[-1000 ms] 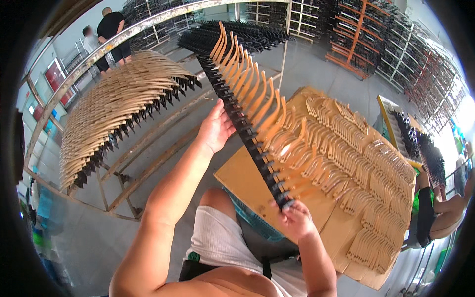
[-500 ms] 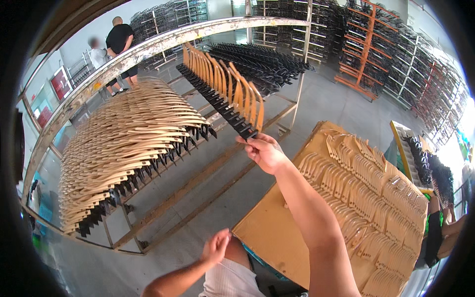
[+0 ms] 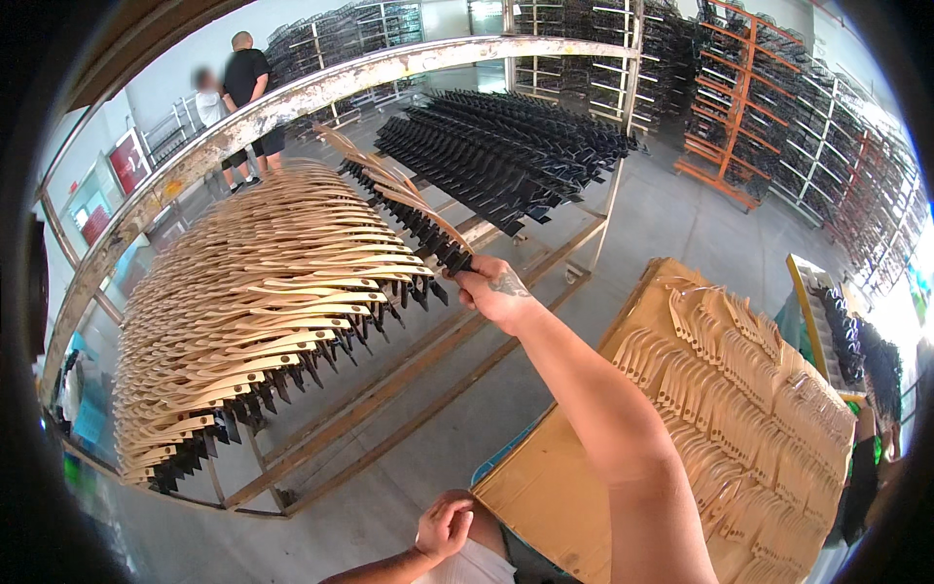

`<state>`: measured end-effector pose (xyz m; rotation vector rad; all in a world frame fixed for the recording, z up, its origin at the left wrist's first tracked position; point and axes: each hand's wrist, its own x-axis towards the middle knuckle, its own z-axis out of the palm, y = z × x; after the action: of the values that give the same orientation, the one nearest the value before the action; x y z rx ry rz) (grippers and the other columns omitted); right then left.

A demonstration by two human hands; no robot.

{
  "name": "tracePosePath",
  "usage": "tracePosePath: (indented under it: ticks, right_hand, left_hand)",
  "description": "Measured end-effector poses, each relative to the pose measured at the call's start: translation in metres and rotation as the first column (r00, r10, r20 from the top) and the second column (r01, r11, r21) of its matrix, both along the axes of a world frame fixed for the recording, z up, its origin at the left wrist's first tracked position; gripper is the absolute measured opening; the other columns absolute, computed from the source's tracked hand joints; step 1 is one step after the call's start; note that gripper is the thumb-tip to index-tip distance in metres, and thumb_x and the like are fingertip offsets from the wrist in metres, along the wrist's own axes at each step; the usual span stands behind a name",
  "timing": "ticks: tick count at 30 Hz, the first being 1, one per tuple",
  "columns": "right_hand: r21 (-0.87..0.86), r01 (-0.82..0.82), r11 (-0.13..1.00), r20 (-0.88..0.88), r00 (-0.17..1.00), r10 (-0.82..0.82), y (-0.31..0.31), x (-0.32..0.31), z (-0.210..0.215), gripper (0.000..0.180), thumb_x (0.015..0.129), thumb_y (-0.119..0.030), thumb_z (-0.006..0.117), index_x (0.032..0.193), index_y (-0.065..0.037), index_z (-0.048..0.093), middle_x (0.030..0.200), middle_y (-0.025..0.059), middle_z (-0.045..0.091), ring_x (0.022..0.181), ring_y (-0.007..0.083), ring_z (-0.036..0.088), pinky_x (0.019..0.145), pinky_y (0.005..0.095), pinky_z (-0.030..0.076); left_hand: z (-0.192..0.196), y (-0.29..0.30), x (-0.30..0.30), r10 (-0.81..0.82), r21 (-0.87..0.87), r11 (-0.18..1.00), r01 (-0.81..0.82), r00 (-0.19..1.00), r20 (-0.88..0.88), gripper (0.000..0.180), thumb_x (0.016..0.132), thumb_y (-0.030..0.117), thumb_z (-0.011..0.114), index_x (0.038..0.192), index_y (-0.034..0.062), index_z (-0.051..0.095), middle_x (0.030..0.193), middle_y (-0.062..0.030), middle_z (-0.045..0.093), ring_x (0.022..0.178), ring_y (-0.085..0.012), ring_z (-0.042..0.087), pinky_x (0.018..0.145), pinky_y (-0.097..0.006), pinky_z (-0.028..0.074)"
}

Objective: The person inserts clear plastic hooks into slots on a black plastic hanger base. They repeatedly pick up hooks from a cardboard sheet and attach them to the base, then place the assembled hanger onto a nearby rack.

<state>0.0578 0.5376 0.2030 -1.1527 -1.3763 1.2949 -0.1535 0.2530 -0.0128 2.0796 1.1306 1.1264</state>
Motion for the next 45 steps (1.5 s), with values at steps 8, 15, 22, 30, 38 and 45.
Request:
tracePosePath:
  ticks: [8, 15, 22, 30, 38, 45]
  right_hand:
    - [0.277, -0.225, 0.934, 0.652, 0.758, -0.011, -0.001, 0.005, 0.015, 0.020, 0.091, -0.011, 0.045, 0.100, 0.004, 0.054, 0.088, 0.0275, 0.061, 0.083, 0.0418, 0.060, 0.070, 0.0441, 0.046]
    - [0.285, -0.233, 0.930, 0.678, 0.734, -0.024, -0.019, 0.001, 0.029, 0.021, 0.092, -0.011, 0.046, 0.105, 0.003, 0.053, 0.084, 0.0227, 0.061, 0.079, 0.0359, 0.060, 0.068, 0.0437, 0.046]
    - [0.244, -0.344, 0.907, 0.706, 0.704, 0.078, -0.038, 0.000, 0.046, 0.033, 0.094, -0.011, 0.044, 0.125, -0.002, 0.043, 0.089, 0.0155, 0.059, 0.081, 0.0216, 0.057, 0.078, 0.0293, 0.039]
    - [0.127, -0.280, 0.952, 0.566, 0.808, 0.162, -0.035, 0.007, 0.029, 0.052, 0.099, -0.016, 0.041, 0.144, 0.003, 0.024, 0.115, 0.0195, 0.060, 0.098, 0.0271, 0.062, 0.086, 0.0364, 0.047]
    - [0.170, -0.172, 0.970, 0.419, 0.904, 0.086, -0.035, -0.004, 0.006, 0.045, 0.099, -0.014, 0.036, 0.140, 0.004, 0.029, 0.087, 0.0127, 0.064, 0.078, 0.0200, 0.062, 0.070, 0.0332, 0.050]
    - [0.186, -0.140, 0.973, 0.369, 0.927, 0.062, -0.028, -0.009, 0.005, 0.039, 0.100, -0.012, 0.036, 0.135, 0.004, 0.035, 0.092, 0.0108, 0.064, 0.083, 0.0158, 0.063, 0.073, 0.0305, 0.052]
  left_hand:
    - [0.006, 0.002, 0.010, 0.005, 0.005, 1.000, -0.005, 1.000, 0.008, 0.015, 0.083, 0.014, 0.063, 0.094, 0.0040, 0.061, 0.092, -0.0105, 0.066, 0.086, -0.0298, 0.063, 0.078, -0.040, 0.050]
    - [0.002, 0.003, 0.006, 0.009, -0.009, 1.000, -0.009, 1.000, -0.010, 0.015, 0.084, 0.015, 0.062, 0.094, 0.0044, 0.060, 0.092, -0.0107, 0.066, 0.087, -0.0299, 0.063, 0.078, -0.039, 0.050]
    - [0.003, 0.005, 0.008, 0.002, -0.011, 1.000, -0.003, 1.000, -0.031, 0.012, 0.085, 0.013, 0.061, 0.092, 0.0042, 0.060, 0.092, -0.0121, 0.066, 0.083, -0.0313, 0.064, 0.072, -0.038, 0.052]
    - [0.001, 0.004, 0.013, 0.019, -0.071, 0.997, -0.021, 1.000, -0.022, 0.013, 0.082, 0.014, 0.063, 0.090, 0.0056, 0.059, 0.087, -0.0126, 0.063, 0.077, -0.0326, 0.061, 0.068, -0.041, 0.049]
    - [0.002, 0.007, 0.011, 0.015, -0.049, 0.999, -0.015, 1.000, -0.008, 0.010, 0.082, 0.011, 0.062, 0.090, 0.0046, 0.059, 0.090, -0.0124, 0.065, 0.082, -0.0323, 0.062, 0.073, -0.040, 0.050]
    - [-0.003, 0.008, 0.013, -0.002, -0.058, 0.998, 0.001, 1.000, -0.007, 0.010, 0.082, 0.010, 0.062, 0.089, 0.0050, 0.058, 0.088, -0.0126, 0.064, 0.081, -0.0325, 0.062, 0.073, -0.041, 0.050]
